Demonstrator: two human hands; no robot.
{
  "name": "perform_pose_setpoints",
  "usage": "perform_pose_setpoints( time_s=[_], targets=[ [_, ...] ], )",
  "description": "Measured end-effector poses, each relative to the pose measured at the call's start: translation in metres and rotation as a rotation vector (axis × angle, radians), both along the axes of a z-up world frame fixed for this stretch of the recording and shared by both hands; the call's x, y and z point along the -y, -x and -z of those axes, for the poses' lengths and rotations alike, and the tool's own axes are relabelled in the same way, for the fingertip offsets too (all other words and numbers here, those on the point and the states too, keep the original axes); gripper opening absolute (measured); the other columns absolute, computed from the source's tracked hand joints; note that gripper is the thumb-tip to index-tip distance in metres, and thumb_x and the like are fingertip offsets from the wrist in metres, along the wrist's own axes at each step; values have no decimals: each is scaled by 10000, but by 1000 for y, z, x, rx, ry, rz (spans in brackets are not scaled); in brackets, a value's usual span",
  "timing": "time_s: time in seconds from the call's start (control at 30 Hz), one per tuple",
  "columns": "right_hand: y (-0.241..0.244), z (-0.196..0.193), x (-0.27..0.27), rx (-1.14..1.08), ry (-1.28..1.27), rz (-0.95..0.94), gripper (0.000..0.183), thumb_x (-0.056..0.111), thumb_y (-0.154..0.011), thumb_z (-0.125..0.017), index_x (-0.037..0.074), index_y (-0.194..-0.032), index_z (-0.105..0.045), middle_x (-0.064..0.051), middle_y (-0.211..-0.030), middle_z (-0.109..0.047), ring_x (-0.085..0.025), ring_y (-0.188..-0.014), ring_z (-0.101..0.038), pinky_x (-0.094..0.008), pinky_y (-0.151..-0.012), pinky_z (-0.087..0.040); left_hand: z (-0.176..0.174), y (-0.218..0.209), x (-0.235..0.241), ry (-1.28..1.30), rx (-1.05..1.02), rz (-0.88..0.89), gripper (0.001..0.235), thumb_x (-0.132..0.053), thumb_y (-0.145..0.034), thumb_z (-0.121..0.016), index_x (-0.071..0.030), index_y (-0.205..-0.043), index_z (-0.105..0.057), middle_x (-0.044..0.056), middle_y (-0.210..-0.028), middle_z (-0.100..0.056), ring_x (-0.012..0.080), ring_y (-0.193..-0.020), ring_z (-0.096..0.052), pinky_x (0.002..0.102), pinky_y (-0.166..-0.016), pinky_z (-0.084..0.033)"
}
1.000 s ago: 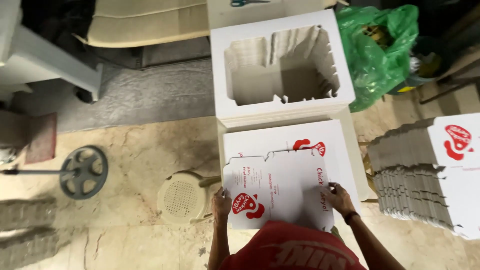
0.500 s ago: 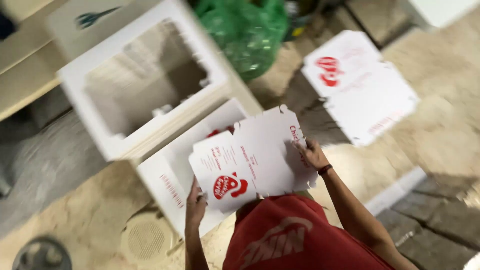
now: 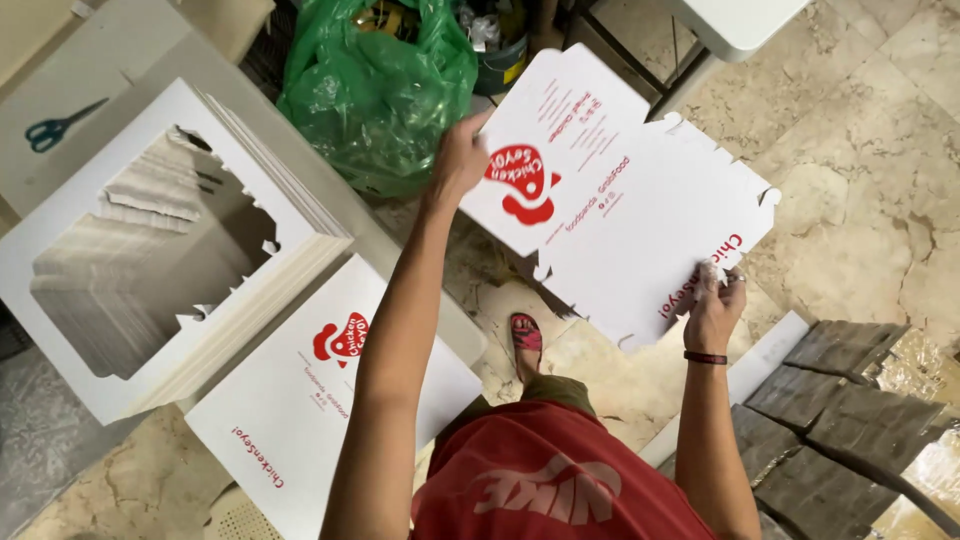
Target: Removing the perforated excess strips from flat cardboard box templates and stacking them.
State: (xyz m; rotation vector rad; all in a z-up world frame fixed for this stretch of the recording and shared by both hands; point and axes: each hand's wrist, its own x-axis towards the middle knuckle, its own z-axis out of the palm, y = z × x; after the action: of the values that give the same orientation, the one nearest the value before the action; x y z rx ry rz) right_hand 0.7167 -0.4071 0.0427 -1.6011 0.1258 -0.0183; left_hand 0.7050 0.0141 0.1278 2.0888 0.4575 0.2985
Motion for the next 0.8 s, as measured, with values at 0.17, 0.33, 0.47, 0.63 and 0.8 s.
perform_pose_setpoints(
  time_s=[0.17,0.33,0.47,0.63,0.8],
  targets=[
    [-36,36,25,-535,471,-352,614,419,-1018,-746,-131,-1256,-609,-347,-938,-693,-443,-743,-730,-565,-563,-610,227,-77,-30,-278,-612,-58,724,-386,-816,-694,-423,-1502,-467,12,-1324,-696,267,-1211,-685,492,-1022,-553],
    [-85,99,36,-264,392,-67,706,339,-1080,-761,-29,-1532,-363,-412,-1356,-465,-547,-1154,-553,-650,-798,-552,156,-37,7,-25,-617,-98,904,-330,-854,-744,-94,-1606,-301,252,-1551,-448,396,-1439,-459,534,-1159,-431],
    [-143,149,30,-138,441,-93,855,407,-1077,-803,122,-1653,-239,-376,-1559,-318,-635,-1359,-387,-699,-1106,-404,119,-41,17,69,-526,-263,845,-342,-956,-712,-146,-1635,-249,248,-1659,-274,401,-1505,-369,539,-1186,-413],
    [-190,153,13,-63,660,-240,630,362,-957,-836,-32,-1384,-591,-339,-1158,-651,-490,-1089,-643,-550,-877,-553,165,-50,11,129,-582,-248,625,-210,-889,-616,-48,-1473,-461,232,-1303,-655,362,-909,-746,397,-545,-621],
    [-186,122,15,-142,742,-326,566,385,-980,-758,88,-1426,-575,-268,-1218,-678,-434,-1176,-632,-531,-968,-515,158,-49,20,176,-581,-303,636,-263,-918,-639,-84,-1493,-434,254,-1349,-634,401,-1222,-661,477,-932,-602]
  ],
)
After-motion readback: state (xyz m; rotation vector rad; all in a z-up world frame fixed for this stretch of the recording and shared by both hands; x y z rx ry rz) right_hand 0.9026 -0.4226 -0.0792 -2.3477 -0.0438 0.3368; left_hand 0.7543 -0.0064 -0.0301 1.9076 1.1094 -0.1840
